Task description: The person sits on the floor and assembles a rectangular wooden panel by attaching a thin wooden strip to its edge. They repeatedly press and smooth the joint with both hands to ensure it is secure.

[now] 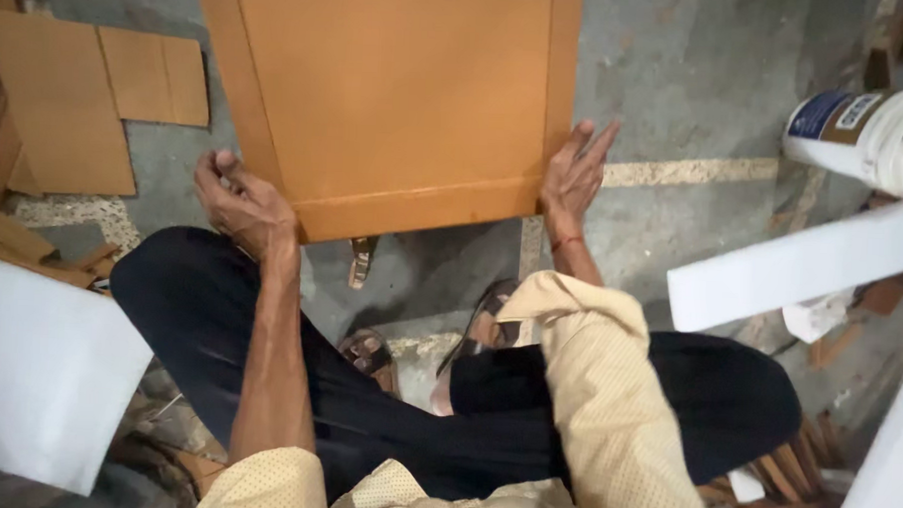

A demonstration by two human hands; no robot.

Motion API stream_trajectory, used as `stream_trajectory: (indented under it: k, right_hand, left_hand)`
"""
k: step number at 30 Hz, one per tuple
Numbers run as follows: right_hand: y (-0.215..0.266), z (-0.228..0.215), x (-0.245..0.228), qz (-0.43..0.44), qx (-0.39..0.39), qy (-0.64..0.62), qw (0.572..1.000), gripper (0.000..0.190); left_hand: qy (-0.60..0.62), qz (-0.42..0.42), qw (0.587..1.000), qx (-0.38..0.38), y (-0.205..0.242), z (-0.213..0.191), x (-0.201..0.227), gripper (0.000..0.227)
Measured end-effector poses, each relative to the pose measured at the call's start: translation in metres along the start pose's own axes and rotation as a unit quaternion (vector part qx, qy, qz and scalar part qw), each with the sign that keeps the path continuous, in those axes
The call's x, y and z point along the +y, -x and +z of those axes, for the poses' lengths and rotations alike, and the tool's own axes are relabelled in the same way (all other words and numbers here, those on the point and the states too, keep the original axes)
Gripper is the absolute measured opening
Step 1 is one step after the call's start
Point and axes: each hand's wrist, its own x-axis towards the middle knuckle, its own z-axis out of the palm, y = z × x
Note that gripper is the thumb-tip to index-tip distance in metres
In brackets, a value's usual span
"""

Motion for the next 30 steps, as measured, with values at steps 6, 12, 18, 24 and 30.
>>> stream_trajectory:
  k: [6, 12, 18, 24, 30]
  right_hand:
    - [-0.006, 0.000, -0.008, -0.001, 0.033, -0.022, 0.999, 0.087]
    - [-0.009, -0.003, -0.008, -0.042, 0.028, -0.027, 0.998, 0.080]
    - [-0.013, 0.003, 0.003, -0.051, 0.037, -0.014, 0.998, 0.072]
    - [-0.010, 0.001, 0.001, -0.047, 0.035, -0.040, 0.997, 0.069]
    - [0.023, -0.007, -0.024, -0.167, 0.038, 0.163, 0.972, 0.075]
  left_hand:
    - [-0.027, -0.068, 0.997, 0.016, 0.000, -0.001, 0.008, 0.062]
    - [0.078, -0.058, 0.995, 0.036, 0.002, 0.010, -0.008, 0.065]
    - [0.071, -0.050, 0.995, 0.039, 0.005, 0.019, -0.034, 0.063]
    - [0.065, -0.031, 0.997, 0.041, -0.003, 0.025, -0.032, 0.067]
    - [-0.048, 0.135, 0.989, 0.021, 0.013, 0.001, 0.016, 0.082]
